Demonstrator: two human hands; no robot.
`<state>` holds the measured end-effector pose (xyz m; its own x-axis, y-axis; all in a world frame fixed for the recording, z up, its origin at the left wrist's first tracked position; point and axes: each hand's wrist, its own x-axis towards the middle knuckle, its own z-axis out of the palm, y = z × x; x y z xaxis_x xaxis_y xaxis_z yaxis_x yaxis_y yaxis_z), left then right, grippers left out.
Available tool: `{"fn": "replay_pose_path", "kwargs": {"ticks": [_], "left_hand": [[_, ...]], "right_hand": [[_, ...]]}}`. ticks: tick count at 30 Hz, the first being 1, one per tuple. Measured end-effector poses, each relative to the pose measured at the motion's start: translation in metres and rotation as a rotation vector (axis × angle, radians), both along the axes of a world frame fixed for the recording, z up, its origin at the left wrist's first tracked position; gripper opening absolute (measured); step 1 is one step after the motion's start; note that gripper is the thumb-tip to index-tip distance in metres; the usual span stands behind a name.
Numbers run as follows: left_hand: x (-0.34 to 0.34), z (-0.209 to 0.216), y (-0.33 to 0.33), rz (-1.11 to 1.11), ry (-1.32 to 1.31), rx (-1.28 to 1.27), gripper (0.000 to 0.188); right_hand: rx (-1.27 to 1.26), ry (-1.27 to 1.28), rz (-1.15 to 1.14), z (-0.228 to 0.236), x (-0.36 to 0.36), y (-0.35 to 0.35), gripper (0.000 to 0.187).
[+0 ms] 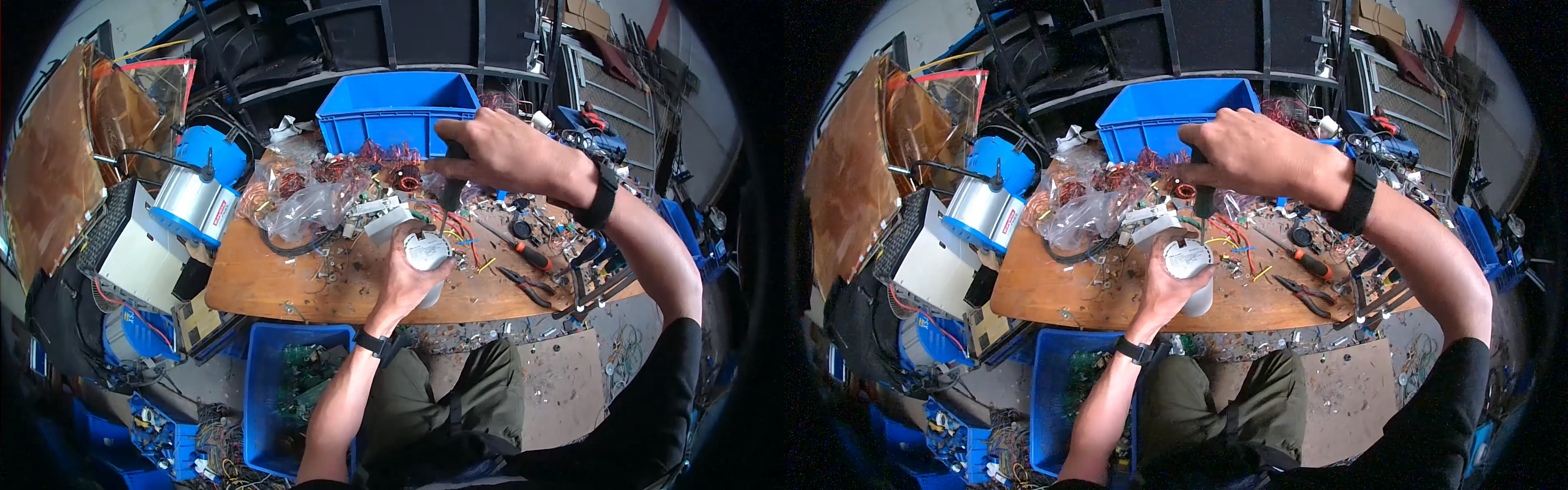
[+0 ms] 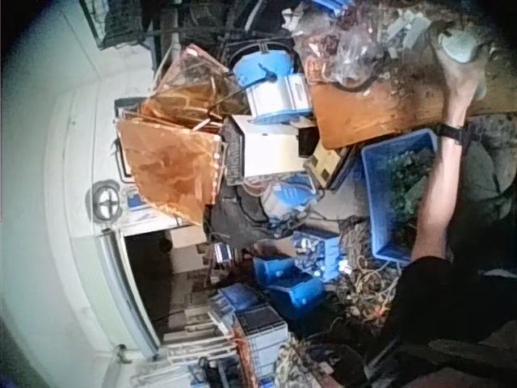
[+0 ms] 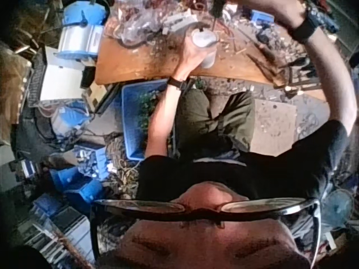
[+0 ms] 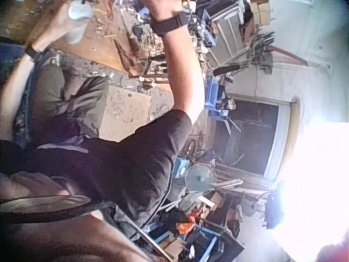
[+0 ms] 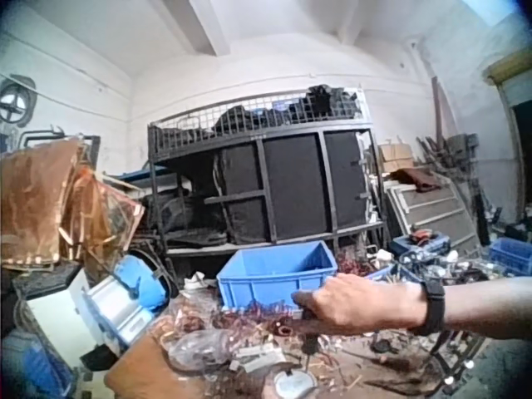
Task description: The person disassembles a white cylindrical electronic device using a screwdriver. They remove screws from the casing and the base, then separate the components to reveal the internal circuit board and wiring.
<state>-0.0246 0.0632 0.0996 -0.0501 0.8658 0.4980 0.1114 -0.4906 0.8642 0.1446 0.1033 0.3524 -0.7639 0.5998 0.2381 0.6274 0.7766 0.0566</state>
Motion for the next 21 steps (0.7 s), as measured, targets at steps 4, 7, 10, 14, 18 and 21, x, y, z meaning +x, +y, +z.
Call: {"fn": "replay_pose_path", "kwargs": {"ticks": [4, 7, 10, 14, 18, 21], "left_hand": [[-0.001, 0.0, -0.001, 0.024, 0.024, 0.043, 0.063], [-0.001, 0.003, -0.002, 0.013, 0.011, 0.009, 0.063], [-0.002, 0.007, -0.005, 0.036, 0.026, 0.005, 0.064], [-0.002, 0.003, -0.002, 0.049, 0.072, 0.026, 0.065], [-0.002, 0.002, -0.001, 0.063, 0.059, 0.038, 0.064], [-0.001, 0.006, -0.002, 0.024, 0.016, 0.005, 0.064]], "right_hand": [[-0.177, 0.009, 0.281, 0.012, 0.003, 0.011, 0.036], [-0.232, 0.037, 0.446, 0.011, 0.008, 0.021, 0.036], [-0.166, -0.028, 0.209, 0.015, 0.005, 0.0, 0.038], [-0.115, 0.044, 0.122, 0.006, 0.005, 0.0, 0.042], [-0.32, -0.002, 0.187, 0.013, 0.011, 0.006, 0.04], [-0.086, -0.024, 0.083, 0.007, 0.01, -0.002, 0.046]]}}
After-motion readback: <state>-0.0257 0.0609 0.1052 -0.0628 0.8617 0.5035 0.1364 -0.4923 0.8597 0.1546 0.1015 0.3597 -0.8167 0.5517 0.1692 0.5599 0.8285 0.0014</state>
